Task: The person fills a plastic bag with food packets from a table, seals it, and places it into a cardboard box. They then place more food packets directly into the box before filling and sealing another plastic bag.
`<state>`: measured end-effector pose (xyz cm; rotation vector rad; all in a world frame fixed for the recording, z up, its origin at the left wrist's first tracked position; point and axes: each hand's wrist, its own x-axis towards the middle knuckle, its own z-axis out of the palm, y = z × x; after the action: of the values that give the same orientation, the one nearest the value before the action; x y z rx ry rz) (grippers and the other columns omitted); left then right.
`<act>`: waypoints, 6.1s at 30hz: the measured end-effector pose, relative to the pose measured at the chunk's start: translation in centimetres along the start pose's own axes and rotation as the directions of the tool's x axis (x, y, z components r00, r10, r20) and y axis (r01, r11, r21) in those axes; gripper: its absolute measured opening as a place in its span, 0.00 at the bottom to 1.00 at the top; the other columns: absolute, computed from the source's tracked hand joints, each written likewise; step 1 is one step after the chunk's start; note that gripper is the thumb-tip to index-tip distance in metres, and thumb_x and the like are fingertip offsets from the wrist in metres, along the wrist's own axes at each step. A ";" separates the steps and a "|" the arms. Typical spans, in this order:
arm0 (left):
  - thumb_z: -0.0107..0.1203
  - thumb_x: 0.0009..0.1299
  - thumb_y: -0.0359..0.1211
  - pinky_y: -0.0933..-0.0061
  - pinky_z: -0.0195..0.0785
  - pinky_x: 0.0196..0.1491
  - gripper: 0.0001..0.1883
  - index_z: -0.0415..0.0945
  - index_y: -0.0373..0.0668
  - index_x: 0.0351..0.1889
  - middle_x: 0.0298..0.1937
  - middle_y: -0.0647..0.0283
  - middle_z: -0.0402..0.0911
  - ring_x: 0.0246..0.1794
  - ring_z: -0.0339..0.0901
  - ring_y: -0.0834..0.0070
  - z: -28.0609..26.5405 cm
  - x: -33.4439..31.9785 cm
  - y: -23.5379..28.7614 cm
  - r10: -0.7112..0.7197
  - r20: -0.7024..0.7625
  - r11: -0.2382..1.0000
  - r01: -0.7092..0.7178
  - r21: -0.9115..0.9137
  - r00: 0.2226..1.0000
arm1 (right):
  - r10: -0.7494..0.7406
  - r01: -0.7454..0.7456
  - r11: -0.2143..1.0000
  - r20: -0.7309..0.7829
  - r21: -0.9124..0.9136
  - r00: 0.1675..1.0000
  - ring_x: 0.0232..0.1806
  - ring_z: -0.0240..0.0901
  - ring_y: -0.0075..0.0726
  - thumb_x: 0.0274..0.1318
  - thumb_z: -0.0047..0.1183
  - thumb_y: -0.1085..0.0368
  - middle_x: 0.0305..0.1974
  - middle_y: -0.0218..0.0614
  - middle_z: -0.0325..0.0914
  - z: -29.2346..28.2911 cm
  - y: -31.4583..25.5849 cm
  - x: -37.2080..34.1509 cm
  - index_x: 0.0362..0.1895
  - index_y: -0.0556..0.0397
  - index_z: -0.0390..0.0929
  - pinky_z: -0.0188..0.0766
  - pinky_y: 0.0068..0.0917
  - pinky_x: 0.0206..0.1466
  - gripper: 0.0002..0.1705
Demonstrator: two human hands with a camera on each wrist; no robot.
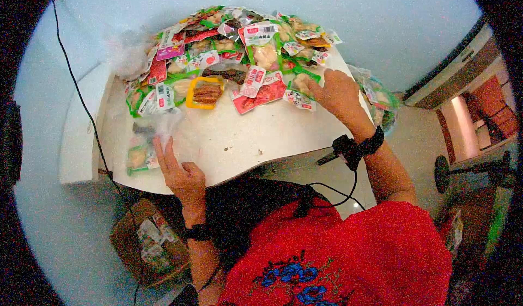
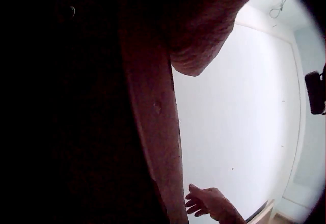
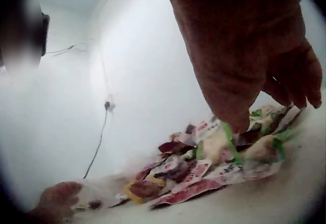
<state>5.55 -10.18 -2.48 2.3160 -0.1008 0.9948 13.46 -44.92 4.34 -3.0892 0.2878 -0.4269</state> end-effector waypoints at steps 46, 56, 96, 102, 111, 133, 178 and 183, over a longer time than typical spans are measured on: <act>0.48 0.62 0.20 0.43 0.56 0.69 0.24 0.70 0.34 0.59 0.69 0.39 0.62 0.71 0.60 0.41 -0.7 0.6 -0.3 0.048 -0.091 0.998 -0.050 -0.027 0.995 | -0.896 -0.749 -0.165 0.219 0.642 0.386 0.51 0.77 0.33 0.58 0.52 0.76 0.53 0.37 0.77 2.1 -23.4 -4.1 0.61 0.58 0.69 0.76 0.31 0.53 0.25; 0.47 0.65 0.21 0.41 0.54 0.70 0.23 0.69 0.33 0.60 0.69 0.41 0.64 0.71 0.60 0.43 -0.7 0.4 -0.3 0.052 -0.066 0.998 -0.051 0.030 0.996 | -0.704 -0.639 -0.182 0.354 0.747 0.615 0.45 0.76 0.30 0.63 0.46 0.75 0.46 0.37 0.78 5.5 -27.3 -5.7 0.49 0.60 0.75 0.75 0.27 0.48 0.12; 0.41 0.57 0.15 0.47 0.54 0.71 0.31 0.67 0.33 0.63 0.69 0.35 0.61 0.71 0.58 0.38 0.0 -0.2 -0.7 0.058 -0.104 0.998 -0.060 -0.021 0.993 | -0.703 0.689 0.421 -0.268 0.590 0.659 0.53 0.73 0.44 0.55 0.53 0.74 0.54 0.36 0.77 2.7 -20.2 1.8 0.57 0.54 0.73 0.71 0.38 0.54 0.22; 0.44 0.59 0.17 0.47 0.50 0.73 0.24 0.76 0.39 0.54 0.71 0.36 0.60 0.72 0.56 0.38 -0.7 0.1 -0.5 0.163 -0.079 0.985 -0.158 0.068 0.983 | -0.875 0.901 0.363 -0.247 0.236 0.417 0.53 0.68 0.50 0.50 0.59 0.66 0.46 0.40 0.74 3.6 -20.1 4.8 0.45 0.50 0.75 0.67 0.46 0.56 0.16; 0.60 0.62 0.26 0.48 0.50 0.73 0.22 0.74 0.38 0.56 0.72 0.40 0.60 0.74 0.54 0.39 -1.1 0.2 1.7 0.116 -0.058 0.993 -0.115 0.013 0.992 | -0.856 0.963 0.202 -0.447 0.176 0.261 0.46 0.73 0.49 0.46 0.62 0.66 0.37 0.41 0.77 0.3 -18.2 5.0 0.35 0.50 0.77 0.68 0.47 0.48 0.11; 0.63 0.68 0.30 0.86 0.67 0.20 0.12 0.79 0.38 0.49 0.37 0.66 0.84 0.26 0.77 0.86 -5.2 1.4 6.4 -0.636 0.332 0.200 0.564 -0.801 0.697 | -0.821 -0.036 0.082 0.088 0.996 0.564 0.45 0.77 0.22 0.61 0.59 0.65 0.47 0.33 0.82 -2.9 -16.1 -5.3 0.59 0.57 0.76 0.76 0.25 0.50 0.23; 0.60 0.65 0.29 0.62 0.71 0.28 0.12 0.78 0.44 0.47 0.29 0.60 0.76 0.28 0.76 0.61 -2.1 1.0 2.3 -0.058 -0.135 0.938 0.100 0.331 0.989 | -0.664 -0.656 -0.102 0.440 0.748 0.605 0.44 0.81 0.33 0.64 0.52 0.72 0.51 0.41 0.79 1.2 -17.8 -5.3 0.66 0.58 0.68 0.81 0.29 0.46 0.26; 0.60 0.65 0.30 0.63 0.72 0.28 0.13 0.78 0.43 0.48 0.29 0.59 0.77 0.26 0.77 0.61 -2.6 1.4 2.4 -0.015 -0.142 0.954 0.056 0.294 0.990 | -0.740 -0.693 -0.128 0.397 0.710 0.544 0.46 0.80 0.32 0.65 0.50 0.72 0.52 0.40 0.79 1.0 -19.5 -5.5 0.67 0.57 0.67 0.79 0.29 0.49 0.26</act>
<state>4.23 -10.49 1.07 2.4962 0.1578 1.2201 11.99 -24.79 2.55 -1.1092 -0.1904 0.7321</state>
